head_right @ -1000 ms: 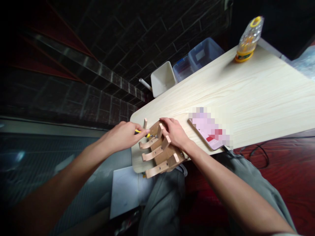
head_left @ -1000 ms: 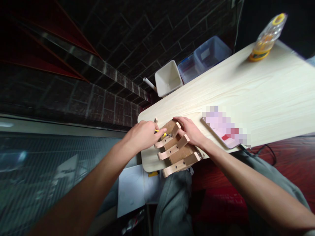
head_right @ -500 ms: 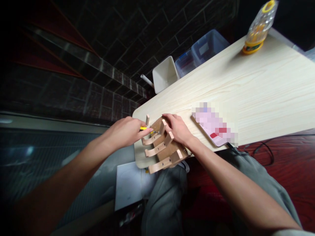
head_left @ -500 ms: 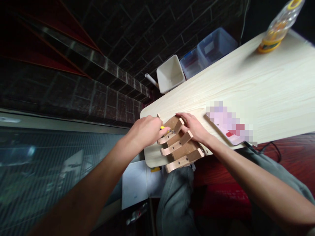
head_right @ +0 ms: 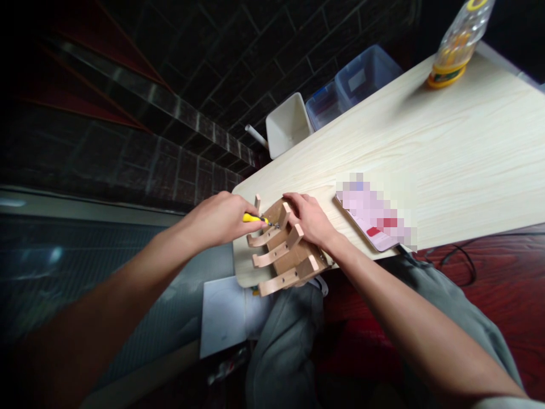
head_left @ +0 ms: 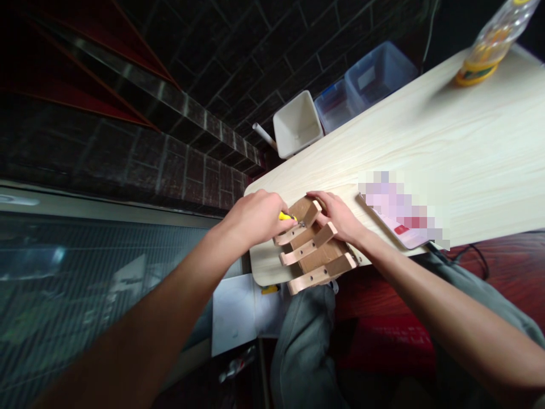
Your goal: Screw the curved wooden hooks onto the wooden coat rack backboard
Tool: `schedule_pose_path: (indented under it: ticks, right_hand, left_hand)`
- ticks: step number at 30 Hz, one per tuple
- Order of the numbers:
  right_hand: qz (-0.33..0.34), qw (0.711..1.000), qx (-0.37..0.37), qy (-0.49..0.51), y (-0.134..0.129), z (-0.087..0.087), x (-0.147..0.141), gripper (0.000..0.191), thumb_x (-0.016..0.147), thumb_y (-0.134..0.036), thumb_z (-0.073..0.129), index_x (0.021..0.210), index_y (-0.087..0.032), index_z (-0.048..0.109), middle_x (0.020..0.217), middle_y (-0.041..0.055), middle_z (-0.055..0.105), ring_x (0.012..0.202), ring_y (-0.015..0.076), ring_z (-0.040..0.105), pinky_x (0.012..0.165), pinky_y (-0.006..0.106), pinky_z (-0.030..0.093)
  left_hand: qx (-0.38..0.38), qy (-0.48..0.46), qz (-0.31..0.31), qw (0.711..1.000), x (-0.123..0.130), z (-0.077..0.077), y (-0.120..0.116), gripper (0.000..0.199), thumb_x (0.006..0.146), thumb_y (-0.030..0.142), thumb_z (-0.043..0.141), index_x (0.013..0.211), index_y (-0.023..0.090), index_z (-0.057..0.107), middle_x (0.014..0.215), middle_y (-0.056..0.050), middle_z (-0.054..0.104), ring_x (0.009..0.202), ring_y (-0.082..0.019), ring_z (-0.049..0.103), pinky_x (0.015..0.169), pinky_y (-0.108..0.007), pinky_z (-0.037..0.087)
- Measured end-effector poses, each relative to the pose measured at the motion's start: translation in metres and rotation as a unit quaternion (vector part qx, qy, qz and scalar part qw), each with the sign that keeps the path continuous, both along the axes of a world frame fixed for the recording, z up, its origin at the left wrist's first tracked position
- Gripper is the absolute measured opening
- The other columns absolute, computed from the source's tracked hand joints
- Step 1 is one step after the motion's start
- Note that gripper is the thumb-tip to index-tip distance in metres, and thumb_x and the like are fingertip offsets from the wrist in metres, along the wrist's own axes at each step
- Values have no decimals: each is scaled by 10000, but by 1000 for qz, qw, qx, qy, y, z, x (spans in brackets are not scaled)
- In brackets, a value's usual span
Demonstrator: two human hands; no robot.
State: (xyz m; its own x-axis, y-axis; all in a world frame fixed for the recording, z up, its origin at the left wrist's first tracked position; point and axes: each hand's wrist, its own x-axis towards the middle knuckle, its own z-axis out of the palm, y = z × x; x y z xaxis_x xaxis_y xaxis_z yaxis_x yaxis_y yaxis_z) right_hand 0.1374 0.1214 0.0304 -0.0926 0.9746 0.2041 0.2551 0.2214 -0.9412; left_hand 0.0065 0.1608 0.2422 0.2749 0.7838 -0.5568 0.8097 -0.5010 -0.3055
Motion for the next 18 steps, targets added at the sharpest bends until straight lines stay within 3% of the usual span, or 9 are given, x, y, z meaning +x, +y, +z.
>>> schedule_pose_path:
  ticks: [5, 7, 11, 14, 18]
  right_hand:
    - [1, 1000, 4, -1, 1, -3, -1, 491, 912, -296, 549, 1394, -207, 571, 1351, 125, 647, 1223, 305, 580, 1086, 483, 439]
    - [0, 1000, 4, 0, 2, -6, -1, 501, 906, -292, 554, 1399, -206, 565, 1344, 121, 649, 1221, 301, 580, 1080, 475, 443]
    - [-1, 1000, 4, 4, 2, -5, -1, 495, 907, -297, 556, 1393, -208, 567, 1333, 117, 655, 1213, 300, 582, 1071, 467, 447]
    - [-2, 1000, 2, 2, 1, -2, -1, 485, 908, -299, 557, 1381, -195, 578, 1334, 128, 655, 1211, 303, 582, 1074, 463, 443]
    - [0, 1000, -2, 1, 1, 0, -1, 477, 914, -304, 551, 1378, -197, 580, 1329, 124, 659, 1211, 301, 583, 1076, 465, 441]
  left_hand:
    - [-14, -40, 79, 996, -12, -7, 9, 383, 775, 618, 672, 930, 307, 832, 879, -44, 798, 815, -227, 704, 651, -272, 456]
    - [-6, -47, 97, 994, -16, -11, 8, 455, 810, 673, 601, 895, 289, 829, 832, -49, 790, 780, -220, 699, 640, -274, 455]
    - [6, -22, 107, 994, -14, -15, 7, 506, 899, 626, 462, 836, 271, 817, 754, -61, 762, 716, -215, 687, 625, -284, 454]
    - [6, 10, 106, 994, -7, -15, 12, 431, 867, 550, 513, 868, 250, 822, 792, -82, 769, 731, -226, 695, 628, -285, 459]
    - [-21, 17, 108, 994, 3, -9, 21, 449, 831, 604, 560, 895, 257, 838, 763, -67, 762, 721, -219, 683, 646, -280, 461]
